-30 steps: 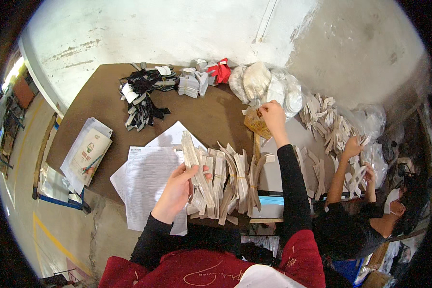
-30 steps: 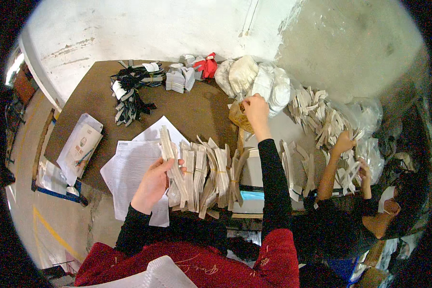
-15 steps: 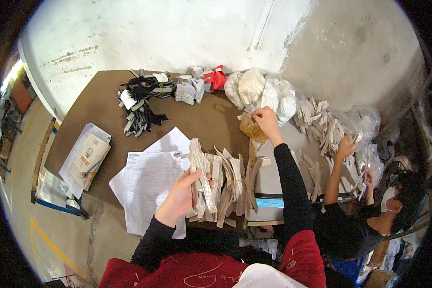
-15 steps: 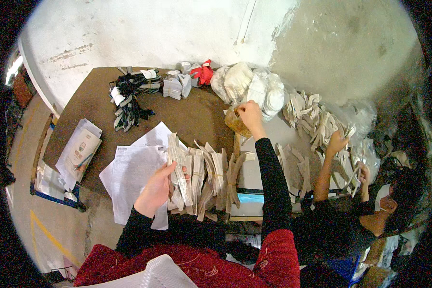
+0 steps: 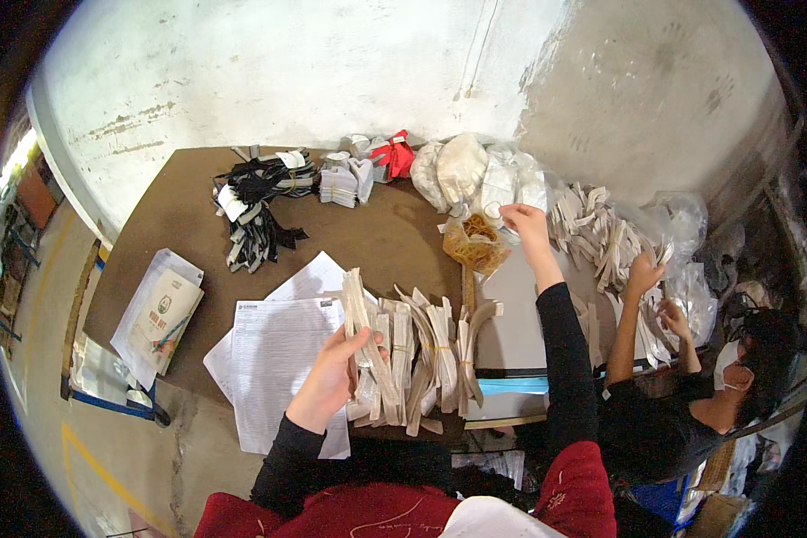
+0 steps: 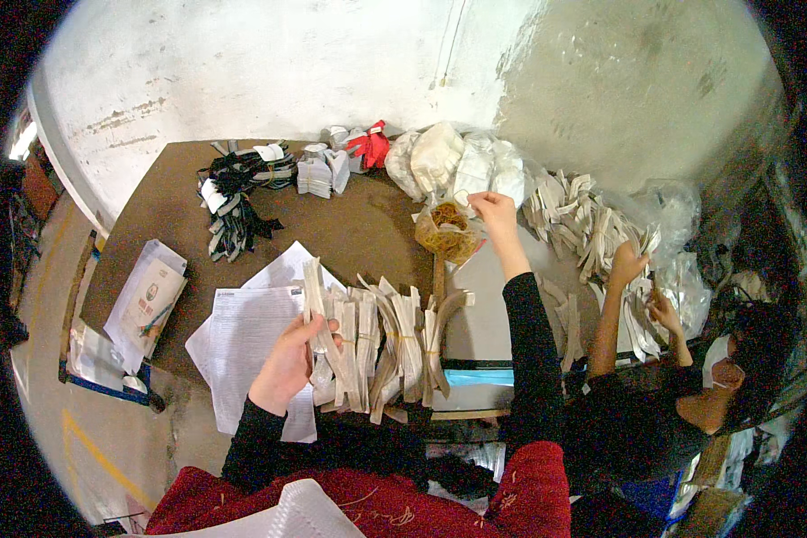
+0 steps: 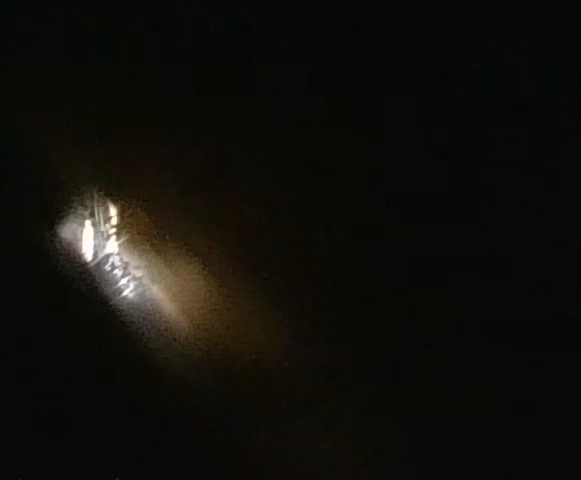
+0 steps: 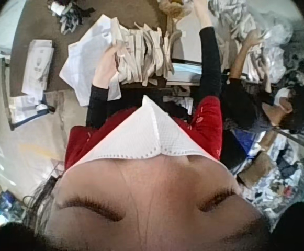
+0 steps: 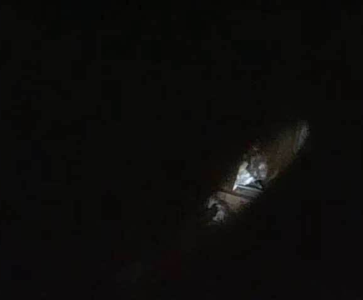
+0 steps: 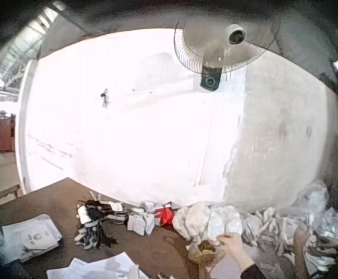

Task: The person retrieves a large plastic bag from a pile, opens it, and then repeatedly picks up, separates, and stacks flat beige strips on a table. Another person works at the same table in the background.

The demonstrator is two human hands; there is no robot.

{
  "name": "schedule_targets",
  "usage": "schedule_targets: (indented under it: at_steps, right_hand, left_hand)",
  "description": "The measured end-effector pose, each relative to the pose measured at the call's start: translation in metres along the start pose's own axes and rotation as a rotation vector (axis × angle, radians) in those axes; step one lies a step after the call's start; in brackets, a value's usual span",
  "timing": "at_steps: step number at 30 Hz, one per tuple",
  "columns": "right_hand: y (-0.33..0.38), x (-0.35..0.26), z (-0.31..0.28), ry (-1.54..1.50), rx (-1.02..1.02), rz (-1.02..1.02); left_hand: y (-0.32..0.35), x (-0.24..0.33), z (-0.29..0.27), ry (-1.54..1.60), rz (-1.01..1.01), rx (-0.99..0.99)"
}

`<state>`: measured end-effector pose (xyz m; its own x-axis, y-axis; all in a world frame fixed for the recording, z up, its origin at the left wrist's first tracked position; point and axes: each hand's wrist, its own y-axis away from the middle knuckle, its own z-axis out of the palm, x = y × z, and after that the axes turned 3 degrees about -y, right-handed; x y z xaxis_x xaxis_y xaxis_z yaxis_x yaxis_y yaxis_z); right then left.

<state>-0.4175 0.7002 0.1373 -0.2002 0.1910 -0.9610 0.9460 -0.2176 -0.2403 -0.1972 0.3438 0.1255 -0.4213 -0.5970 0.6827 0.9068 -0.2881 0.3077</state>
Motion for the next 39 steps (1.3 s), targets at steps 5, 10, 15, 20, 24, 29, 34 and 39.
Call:
schedule_targets:
  at_steps: [5,10,15,20,24,29,34,39]
  right_hand:
    - [0.014,-0.018,-0.001,-0.627,-0.012,0.122]
    - [0.071,-0.045,0.006,-0.874,-0.151,0.188]
    - [0.158,-0.101,0.033,-0.732,-0.211,0.312]
    - [0.206,-0.091,0.069,-0.341,-0.431,0.195]
    - [0.221,-0.078,0.099,-0.022,-0.482,0.029]
    - [0.233,-0.085,0.109,-0.033,-0.433,0.176]
    - [0.240,-0.085,0.108,0.100,-0.341,-0.050]
    - [0.245,-0.076,0.103,0.054,-0.268,0.058]
  left_hand:
    - [0.005,0.007,0.015,-0.098,0.025,0.042]
    - [0.000,0.001,0.002,-0.073,0.044,0.018]
    - [0.000,0.002,0.006,0.047,-0.041,-0.046]
    - [-0.005,-0.009,0.007,0.000,-0.019,-0.081]
    - [-0.003,-0.021,0.013,-0.118,0.033,-0.155]
    - [-0.005,-0.036,0.007,-0.290,0.160,-0.144]
    - [-0.004,-0.031,0.007,-0.424,0.240,-0.125]
    - [-0.002,-0.035,0.015,-0.356,0.268,-0.016]
